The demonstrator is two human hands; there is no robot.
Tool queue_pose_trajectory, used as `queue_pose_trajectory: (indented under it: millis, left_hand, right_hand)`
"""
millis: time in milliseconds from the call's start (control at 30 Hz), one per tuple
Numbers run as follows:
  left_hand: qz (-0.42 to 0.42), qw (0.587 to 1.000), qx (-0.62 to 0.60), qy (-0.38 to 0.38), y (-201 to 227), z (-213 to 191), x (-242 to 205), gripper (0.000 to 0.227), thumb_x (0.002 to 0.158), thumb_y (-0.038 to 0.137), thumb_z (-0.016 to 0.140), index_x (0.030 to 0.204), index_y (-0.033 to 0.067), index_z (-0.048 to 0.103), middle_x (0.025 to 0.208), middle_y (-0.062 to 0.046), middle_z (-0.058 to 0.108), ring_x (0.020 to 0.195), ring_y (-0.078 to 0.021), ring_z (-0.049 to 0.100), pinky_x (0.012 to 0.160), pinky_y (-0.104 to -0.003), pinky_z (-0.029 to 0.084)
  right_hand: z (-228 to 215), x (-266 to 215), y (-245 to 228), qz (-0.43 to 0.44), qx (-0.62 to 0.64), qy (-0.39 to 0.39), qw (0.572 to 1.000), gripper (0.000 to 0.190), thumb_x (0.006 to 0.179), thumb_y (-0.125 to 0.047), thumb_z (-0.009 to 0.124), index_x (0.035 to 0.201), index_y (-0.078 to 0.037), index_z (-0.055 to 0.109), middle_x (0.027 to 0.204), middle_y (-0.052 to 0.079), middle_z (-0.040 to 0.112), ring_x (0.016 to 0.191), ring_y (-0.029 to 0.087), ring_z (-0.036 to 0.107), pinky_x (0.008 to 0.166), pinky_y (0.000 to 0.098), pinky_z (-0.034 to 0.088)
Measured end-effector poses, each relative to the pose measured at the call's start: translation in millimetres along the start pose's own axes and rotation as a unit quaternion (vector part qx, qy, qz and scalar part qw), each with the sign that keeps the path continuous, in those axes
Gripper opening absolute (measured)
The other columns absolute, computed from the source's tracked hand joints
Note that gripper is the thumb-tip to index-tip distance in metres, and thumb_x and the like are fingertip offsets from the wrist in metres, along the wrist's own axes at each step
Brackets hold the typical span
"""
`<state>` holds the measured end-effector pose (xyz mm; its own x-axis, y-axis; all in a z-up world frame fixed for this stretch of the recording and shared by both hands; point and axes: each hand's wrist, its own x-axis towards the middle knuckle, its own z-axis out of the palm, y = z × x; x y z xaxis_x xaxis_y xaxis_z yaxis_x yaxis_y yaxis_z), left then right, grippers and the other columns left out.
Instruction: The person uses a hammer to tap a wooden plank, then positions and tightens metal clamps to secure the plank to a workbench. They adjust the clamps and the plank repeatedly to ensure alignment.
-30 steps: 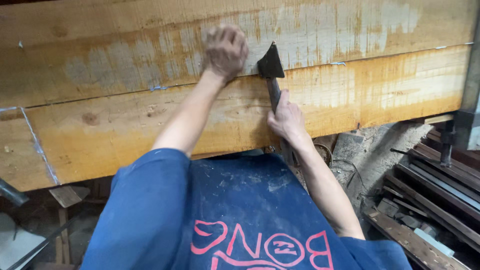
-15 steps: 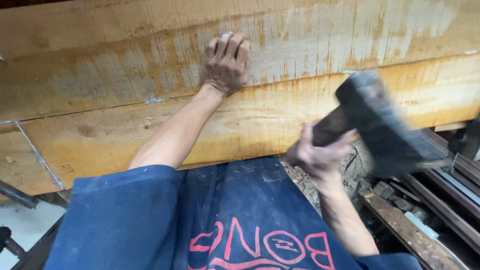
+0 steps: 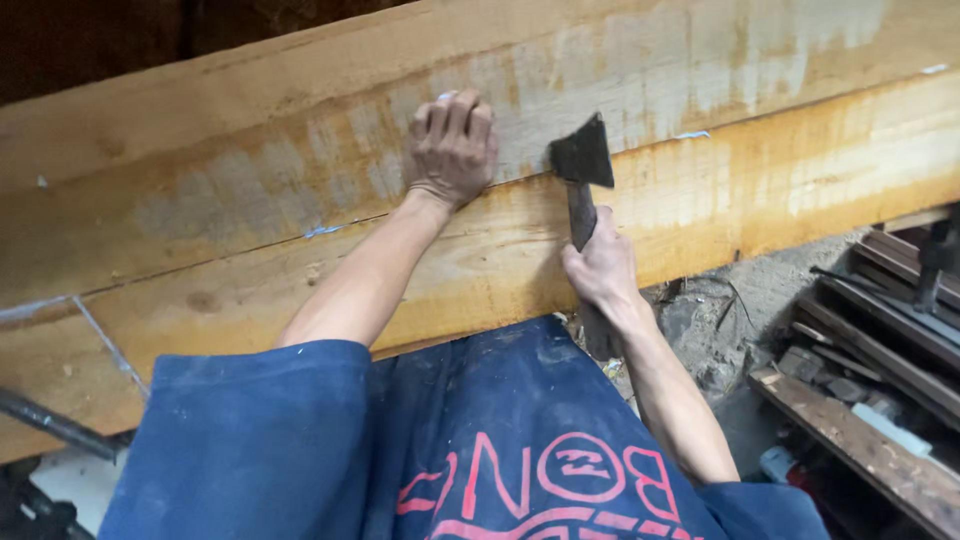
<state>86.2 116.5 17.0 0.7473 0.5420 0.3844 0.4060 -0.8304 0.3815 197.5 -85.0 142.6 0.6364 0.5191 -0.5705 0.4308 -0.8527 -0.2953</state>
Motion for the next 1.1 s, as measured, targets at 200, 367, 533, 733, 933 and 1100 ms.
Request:
queue_pose_trajectory:
  millis: [200,367,533,733,933,1100]
  left_hand:
    - [-0.006,1.0,-0.014,0.006,1,3,-5,0.029,0.095,0.027,0.067,0.118,0.011,0.06,0.124,-0.008,0.057,0.119,-0.0288,0.055,0.103,-0.046,0.039]
    - [-0.025,1.0,-0.004,-0.003,-2,5,-5,0.03,0.097,0.028,0.066,0.121,0.0116,0.059,0.127,-0.007,0.056,0.121,-0.0277,0.053,0.104,-0.045,0.038]
    - [-0.004,0.999,0.033,0.006,0,6,-7,0.033,0.091,0.03,0.065,0.117,0.0095,0.058,0.122,-0.011,0.056,0.115,-0.0301,0.053,0.099,-0.047,0.036]
    - [-0.026,1.0,0.01,-0.008,0,9,-8,0.032,0.092,0.031,0.065,0.115,0.0108,0.056,0.121,-0.009,0.054,0.117,-0.028,0.052,0.101,-0.046,0.038]
    - [-0.023,1.0,0.005,0.017,2,12,-9,0.031,0.091,0.03,0.067,0.113,0.0107,0.056,0.12,-0.008,0.054,0.116,-0.0272,0.052,0.101,-0.045,0.039]
    - [-0.022,0.999,-0.003,0.029,0,17,-13,0.03,0.091,0.028,0.067,0.113,0.0114,0.056,0.119,-0.007,0.054,0.117,-0.0267,0.052,0.101,-0.044,0.039]
  right_hand:
    - [-52,-31,4,0.083,0.053,0.068,0.993,0.062,0.082,-0.02,0.069,0.137,0.001,0.048,0.085,0.028,0.069,0.073,0.042,0.069,0.073,0.0483,0.057]
    - [-10,15,33,0.026,-0.046,0.058,0.997,0.049,0.08,-0.012,0.067,0.121,0.01,0.05,0.093,0.037,0.066,0.091,0.054,0.066,0.083,0.0557,0.054]
    - [6,16,52,0.022,0.014,0.038,0.999,0.05,0.079,-0.011,0.063,0.123,0.009,0.048,0.095,0.036,0.067,0.095,0.053,0.067,0.084,0.0553,0.054]
    - [6,15,33,0.041,0.025,0.069,0.996,0.048,0.08,-0.012,0.065,0.122,0.007,0.05,0.095,0.032,0.069,0.094,0.047,0.069,0.084,0.0509,0.055]
    - [-27,-22,11,0.035,0.105,0.055,0.992,0.046,0.081,-0.014,0.067,0.122,0.003,0.056,0.082,0.019,0.071,0.072,0.026,0.073,0.07,0.0393,0.06]
    - [-58,-59,-3,-0.087,0.159,0.19,0.965,0.044,0.091,-0.017,0.069,0.123,0.008,0.051,0.084,0.013,0.072,0.07,0.022,0.074,0.065,0.0356,0.061]
